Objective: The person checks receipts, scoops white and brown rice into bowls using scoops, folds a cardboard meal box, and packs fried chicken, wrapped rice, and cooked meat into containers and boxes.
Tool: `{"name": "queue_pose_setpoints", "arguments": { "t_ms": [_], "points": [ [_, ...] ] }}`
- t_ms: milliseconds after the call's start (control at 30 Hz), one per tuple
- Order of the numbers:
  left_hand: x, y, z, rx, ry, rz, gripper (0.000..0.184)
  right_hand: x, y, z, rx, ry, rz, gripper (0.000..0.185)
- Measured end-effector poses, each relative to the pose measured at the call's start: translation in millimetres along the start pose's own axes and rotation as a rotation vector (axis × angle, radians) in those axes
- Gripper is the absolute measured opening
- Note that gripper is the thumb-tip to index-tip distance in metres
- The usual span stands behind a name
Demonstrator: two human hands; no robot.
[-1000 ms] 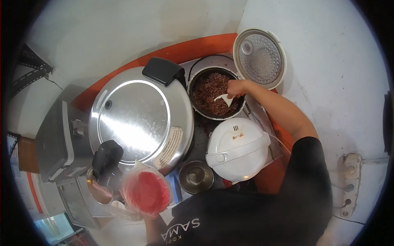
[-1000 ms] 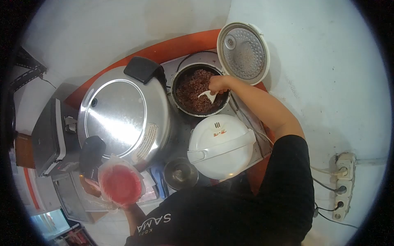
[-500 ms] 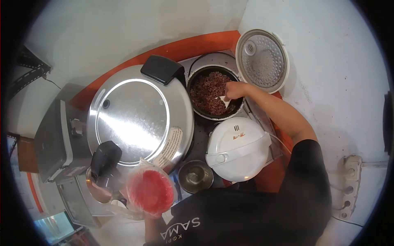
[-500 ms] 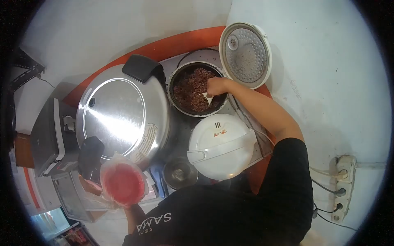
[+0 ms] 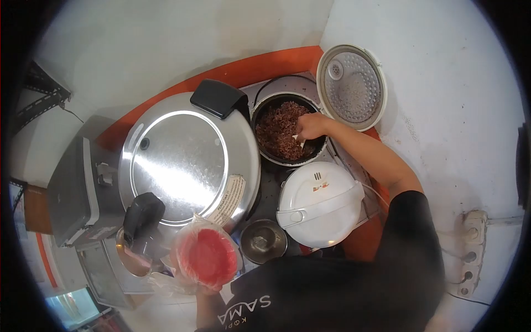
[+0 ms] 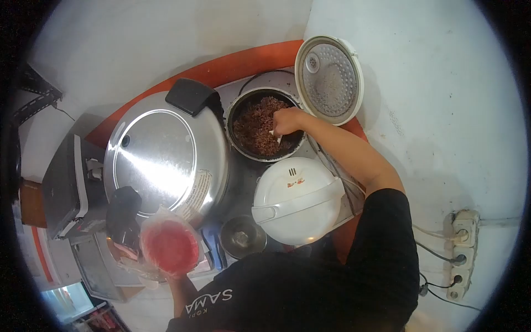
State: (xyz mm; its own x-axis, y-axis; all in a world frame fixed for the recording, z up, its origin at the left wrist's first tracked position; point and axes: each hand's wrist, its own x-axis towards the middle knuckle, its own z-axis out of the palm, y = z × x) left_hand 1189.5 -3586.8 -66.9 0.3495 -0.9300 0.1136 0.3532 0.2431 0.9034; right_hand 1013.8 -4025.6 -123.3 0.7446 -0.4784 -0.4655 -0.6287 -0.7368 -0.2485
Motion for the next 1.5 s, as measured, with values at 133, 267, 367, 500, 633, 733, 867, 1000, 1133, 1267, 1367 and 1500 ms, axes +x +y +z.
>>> {"name": "queue_pose_setpoints", "arguments": {
  "t_ms": [133, 267, 367, 500, 633, 733, 867, 1000, 1133, 1267, 1367, 1500],
  "points": [
    [5, -4, 4, -0.018, -0.02, -0.014, 0.086, 15, 9, 5, 0.049, -0.098, 0.093, 0.03],
    [9, -10, 14, -0.034, -0.051, -0.036, 0.085, 6, 12, 4, 0.21, -0.089, 0.146, 0.027],
    [16, -17, 29, -0.055, -0.093, -0.062, 0.084, 6, 26, 10, 0.425, -0.057, 0.11, 0.023],
    [31, -32, 59, -0.073, -0.164, -0.102, 0.084, -2, 37, 5, 0.602, 0.02, 0.13, 0.029],
    [82, -38, 102, 0.078, -0.211, -0.028, 0.074, -12, 42, 4, 0.688, 0.247, 0.246, 0.034],
    [122, -66, 124, 0.005, -0.112, -0.202, 0.065, -25, 36, -3, 0.92, 0.389, 0.307, 0.035],
    [184, -124, 144, 0.092, 0.226, -0.089, 0.058, -57, 21, -22, 0.957, 0.505, 0.345, 0.024],
    [233, -166, 155, -0.084, 0.427, -0.019, 0.058, -84, 5, -30, 0.905, 0.571, 0.323, 0.024],
    [254, -174, 160, -0.337, 0.343, -0.042, 0.055, -96, -6, 2, 0.653, 0.675, 0.196, 0.026],
    [259, -187, 151, -0.522, 0.26, -0.121, 0.043, -109, -19, 37, 0.396, 0.788, -0.022, 0.039],
    [259, -184, 153, -0.529, 0.305, -0.206, 0.041, -129, -33, 40, 0.45, 0.675, -0.023, 0.043],
    [261, -183, 152, -0.548, 0.293, -0.273, 0.041, -144, -29, 37, 0.425, 0.57, 0.006, 0.045]
  ]
}}
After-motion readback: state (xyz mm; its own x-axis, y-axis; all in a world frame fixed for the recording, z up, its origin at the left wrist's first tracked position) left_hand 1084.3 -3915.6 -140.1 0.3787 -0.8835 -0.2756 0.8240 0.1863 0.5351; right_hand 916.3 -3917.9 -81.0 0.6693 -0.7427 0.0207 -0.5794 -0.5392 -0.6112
